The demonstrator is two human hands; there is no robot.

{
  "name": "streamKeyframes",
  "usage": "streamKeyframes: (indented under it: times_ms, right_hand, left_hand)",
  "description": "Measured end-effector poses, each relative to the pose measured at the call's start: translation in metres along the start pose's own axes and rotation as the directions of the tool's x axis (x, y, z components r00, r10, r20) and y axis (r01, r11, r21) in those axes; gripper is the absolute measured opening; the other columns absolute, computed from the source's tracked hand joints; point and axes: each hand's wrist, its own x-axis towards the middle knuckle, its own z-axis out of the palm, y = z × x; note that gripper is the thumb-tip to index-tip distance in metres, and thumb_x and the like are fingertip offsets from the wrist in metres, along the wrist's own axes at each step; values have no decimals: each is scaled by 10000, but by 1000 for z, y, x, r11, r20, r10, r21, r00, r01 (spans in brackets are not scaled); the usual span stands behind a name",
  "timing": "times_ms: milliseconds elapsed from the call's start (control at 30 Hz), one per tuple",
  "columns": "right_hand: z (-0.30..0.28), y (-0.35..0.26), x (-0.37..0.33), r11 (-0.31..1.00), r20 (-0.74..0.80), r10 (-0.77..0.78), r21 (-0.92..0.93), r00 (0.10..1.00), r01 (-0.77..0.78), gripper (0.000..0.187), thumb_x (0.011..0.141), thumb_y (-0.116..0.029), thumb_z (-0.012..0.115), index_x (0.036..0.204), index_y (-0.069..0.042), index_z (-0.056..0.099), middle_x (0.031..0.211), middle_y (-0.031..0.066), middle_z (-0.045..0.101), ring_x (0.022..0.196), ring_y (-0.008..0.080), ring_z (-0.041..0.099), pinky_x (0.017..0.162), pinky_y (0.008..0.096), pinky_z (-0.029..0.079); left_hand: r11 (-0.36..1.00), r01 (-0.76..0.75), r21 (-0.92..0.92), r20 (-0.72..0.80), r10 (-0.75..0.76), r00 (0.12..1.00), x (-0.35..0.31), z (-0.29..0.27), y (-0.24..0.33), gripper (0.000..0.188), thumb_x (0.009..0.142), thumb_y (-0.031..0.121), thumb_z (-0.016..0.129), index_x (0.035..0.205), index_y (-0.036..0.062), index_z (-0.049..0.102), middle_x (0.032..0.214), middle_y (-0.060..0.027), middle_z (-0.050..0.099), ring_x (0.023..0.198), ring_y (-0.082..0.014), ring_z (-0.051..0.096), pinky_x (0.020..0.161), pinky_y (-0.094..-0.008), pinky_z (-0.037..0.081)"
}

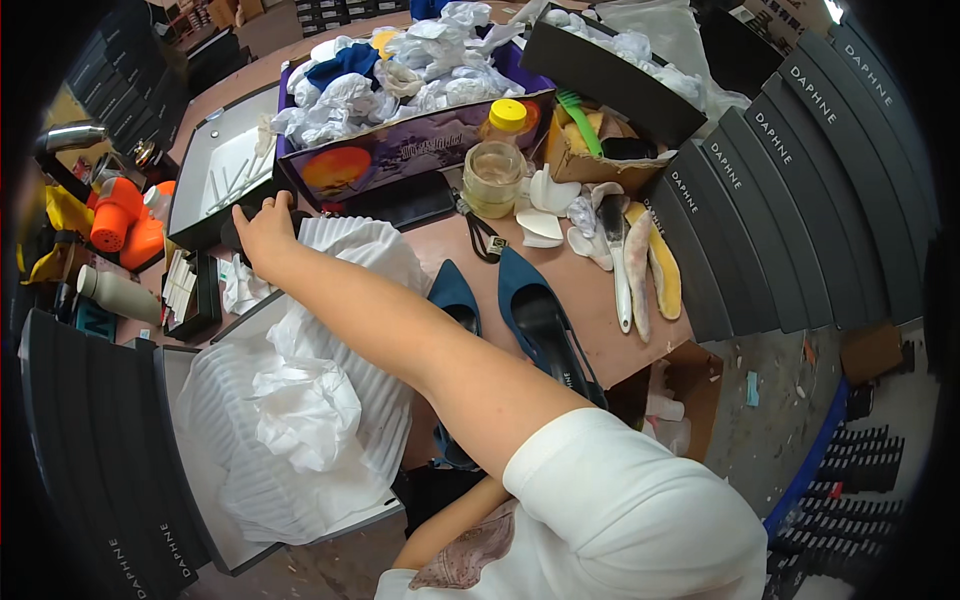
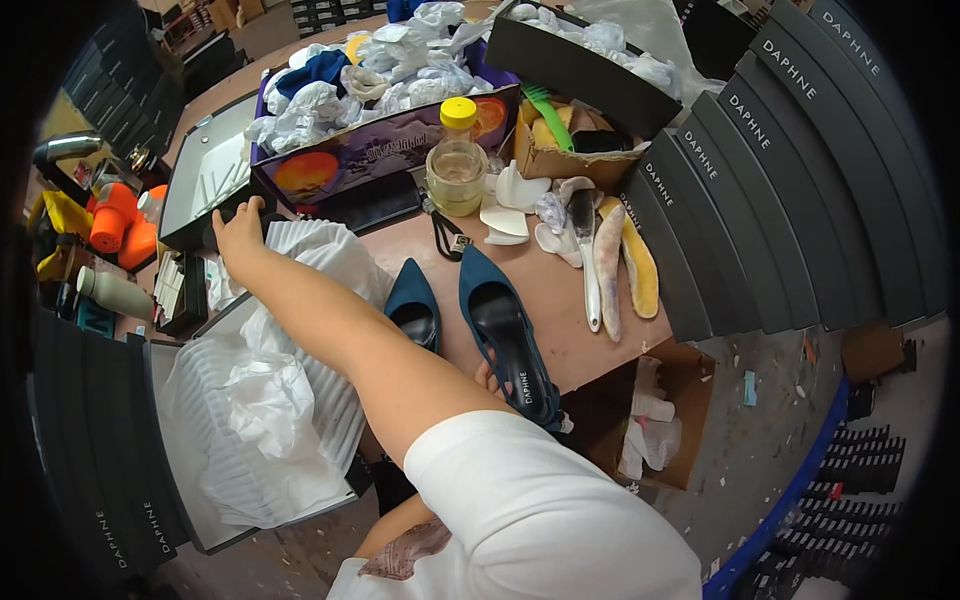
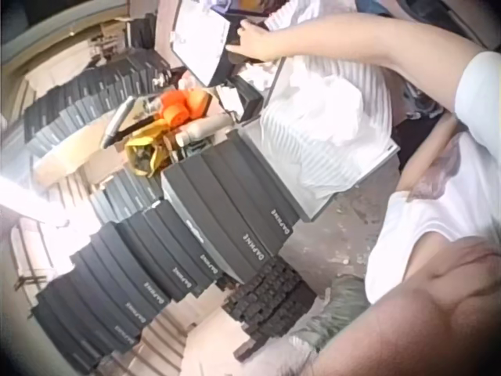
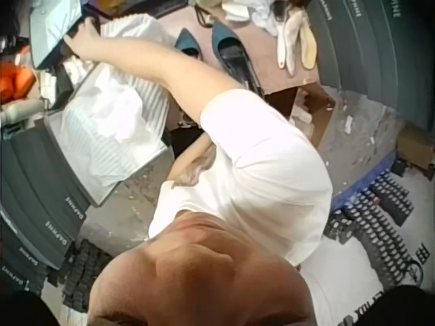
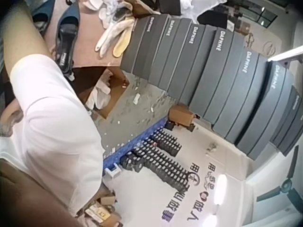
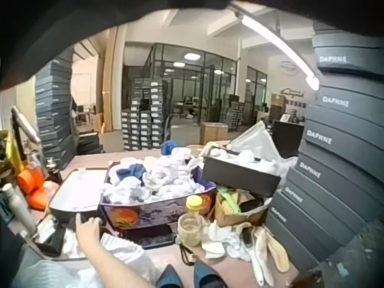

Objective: Cleaning and preparing shoes for packaging.

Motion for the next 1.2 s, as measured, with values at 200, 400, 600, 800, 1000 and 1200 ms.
streamKeyframes:
  times_ms: [200, 400, 600, 800, 1000, 1200]
  right_hand:
    - [-2, 4, 14, 999, -29, 18, 30, 999, -18, 804, 719, -360, 686, 1404, -128, 335, 1123, 160, 601, 1132, 333, 484, 976, 612, 191]
    - [-15, 10, -1, 984, -331, -35, 151, 943, 90, 759, 723, -410, 686, 1353, -101, 397, 1394, 230, 344, 1218, 374, 409, 976, 622, 239]
    - [-131, 90, -153, 882, -527, -309, 152, 791, 446, 331, 725, -318, 679, 930, -67, 610, 858, 102, 616, 856, 254, 606, 699, 354, 467]
    - [-122, 230, -322, 860, -211, 396, 428, 894, -280, 297, 767, -197, 671, 998, -15, 630, 877, 115, 645, 791, 233, 625, 703, 332, 490]
    - [-66, 297, -408, 744, -107, 665, 175, 739, -644, 581, 812, -397, 624, 1236, -21, 496, 1268, 179, 479, 1175, 380, 445, 943, 441, 412]
    - [-41, 292, -400, 827, -373, 561, 286, 739, -484, 392, 769, -230, 666, 1097, -35, 578, 1153, 143, 520, 1076, 332, 465, 908, 400, 400]
  left_hand:
    - [1000, -1, -25, -86, -1, 996, -6, -10, 5, 514, 924, 93, 486, 1382, 12, 267, 1214, -144, 526, 1143, -220, 505, 966, -309, 377]
    - [997, -11, -75, -160, -1, 987, 21, 1, 10, 514, 924, 85, 489, 1383, 19, 267, 1214, -139, 529, 1144, -216, 505, 964, -305, 379]
    - [956, 33, -290, -264, -113, 958, 34, 23, 80, 558, 919, 6, 480, 1409, 84, 226, 1269, -124, 493, 1126, -157, 505, 938, -273, 397]
    - [971, -174, -162, -401, 97, 911, 38, 41, 64, 476, 988, 179, 398, 1420, 77, 225, 1402, -97, 331, 1215, -149, 413, 1039, -287, 309]
    - [970, -186, -158, -403, 109, 909, 34, 44, 50, 486, 989, 172, 368, 1427, 69, 184, 1417, -103, 314, 1203, -146, 418, 1002, -283, 344]
    - [976, -214, -36, -562, 157, 812, 22, 56, 62, 412, 946, 124, 373, 1334, -4, 321, 1160, -94, 471, 1018, -144, 483, 943, -278, 374]
